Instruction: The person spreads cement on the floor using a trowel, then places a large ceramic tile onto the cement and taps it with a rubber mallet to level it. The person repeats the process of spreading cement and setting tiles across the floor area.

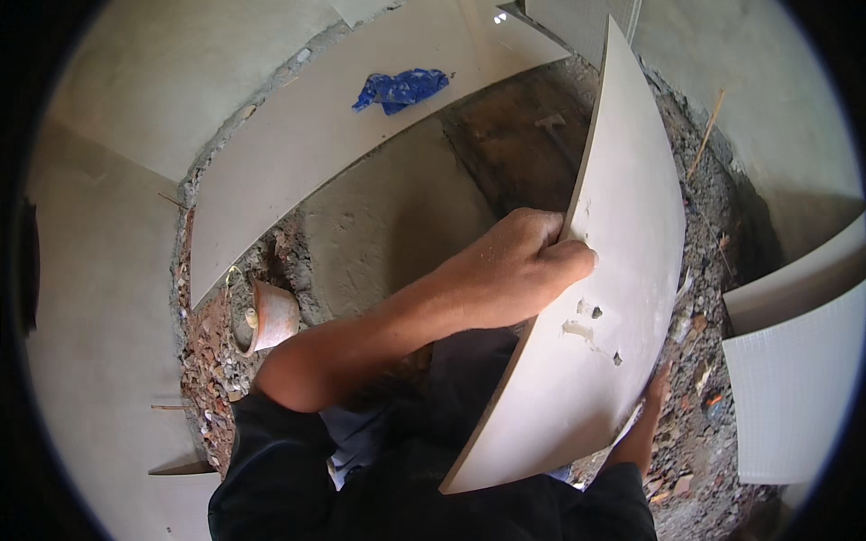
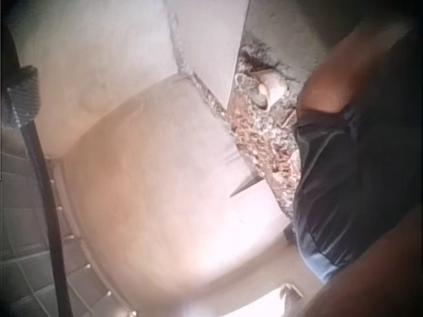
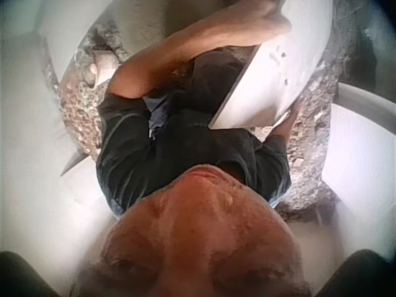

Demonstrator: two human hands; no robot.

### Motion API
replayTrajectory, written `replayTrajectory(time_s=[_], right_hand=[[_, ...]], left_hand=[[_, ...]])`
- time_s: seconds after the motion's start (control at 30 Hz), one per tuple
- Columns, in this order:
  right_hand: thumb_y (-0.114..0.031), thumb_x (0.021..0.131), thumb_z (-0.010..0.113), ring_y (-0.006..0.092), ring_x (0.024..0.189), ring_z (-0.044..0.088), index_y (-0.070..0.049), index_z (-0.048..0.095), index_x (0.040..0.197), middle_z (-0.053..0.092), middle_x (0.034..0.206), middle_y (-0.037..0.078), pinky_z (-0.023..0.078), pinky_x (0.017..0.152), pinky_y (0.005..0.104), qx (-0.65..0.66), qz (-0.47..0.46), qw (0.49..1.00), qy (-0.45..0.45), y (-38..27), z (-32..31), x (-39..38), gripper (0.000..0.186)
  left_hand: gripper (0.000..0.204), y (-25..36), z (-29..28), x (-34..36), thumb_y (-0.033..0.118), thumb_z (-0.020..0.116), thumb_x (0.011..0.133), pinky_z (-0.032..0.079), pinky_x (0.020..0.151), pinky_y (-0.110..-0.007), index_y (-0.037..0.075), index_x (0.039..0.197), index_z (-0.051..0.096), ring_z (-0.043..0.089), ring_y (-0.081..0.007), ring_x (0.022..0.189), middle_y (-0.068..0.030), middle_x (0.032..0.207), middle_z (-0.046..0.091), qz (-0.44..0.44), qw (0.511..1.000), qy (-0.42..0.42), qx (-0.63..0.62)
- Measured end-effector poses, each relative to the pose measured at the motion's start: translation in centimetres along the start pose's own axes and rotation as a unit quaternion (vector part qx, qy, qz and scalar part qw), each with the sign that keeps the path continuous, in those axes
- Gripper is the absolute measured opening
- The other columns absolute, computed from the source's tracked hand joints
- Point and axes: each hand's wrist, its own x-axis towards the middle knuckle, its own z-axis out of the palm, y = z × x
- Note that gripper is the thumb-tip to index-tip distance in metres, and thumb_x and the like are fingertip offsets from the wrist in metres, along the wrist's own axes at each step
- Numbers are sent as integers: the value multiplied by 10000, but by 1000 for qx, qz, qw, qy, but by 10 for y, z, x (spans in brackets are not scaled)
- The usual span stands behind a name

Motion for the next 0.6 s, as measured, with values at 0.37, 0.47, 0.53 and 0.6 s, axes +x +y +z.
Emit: replayTrajectory(time_s=[0.37, 0.47, 0.53, 0.6], right_hand=[[-723, 792, 536, 363, 1176, 520, 97, 455, 1315, 508, 1317, 243, 413, 973, 480, 196, -172, 964, 41, 0, -8, -117, 976], [-719, 790, 544, 359, 1179, 518, 93, 453, 1319, 503, 1324, 239, 414, 974, 477, 231, -229, 944, 54, -46, -15, -151, 974], [-716, 789, 550, 357, 1181, 516, 91, 452, 1322, 499, 1329, 237, 414, 975, 475, 243, -265, 931, 62, -82, -22, -174, 972], [-713, 788, 555, 354, 1183, 514, 89, 451, 1324, 496, 1334, 234, 415, 975, 472, 248, -294, 921, 68, -118, -29, -198, 971]], left_hand=[[211, -18, -61, 2, 194, 516, 874, 432, 620, -352, 5, 837, 603, 540, -259, 648, -144, 778, 592, 246, 936, 2, 253], [220, -8, -85, -17, 215, 535, 901, 478, 678, -319, 38, 969, 647, 612, -227, 746, -148, 872, 645, 266, 924, 28, 274], [232, 10, -106, -25, 242, 544, 912, 488, 704, -307, 59, 997, 660, 624, -205, 783, -134, 892, 658, 112, 989, -24, 95], [316, 30, -137, -35, 333, 567, 903, 483, 683, -320, 36, 954, 662, 612, -184, 754, -123, 819, 643, 225, 957, -2, 181]])
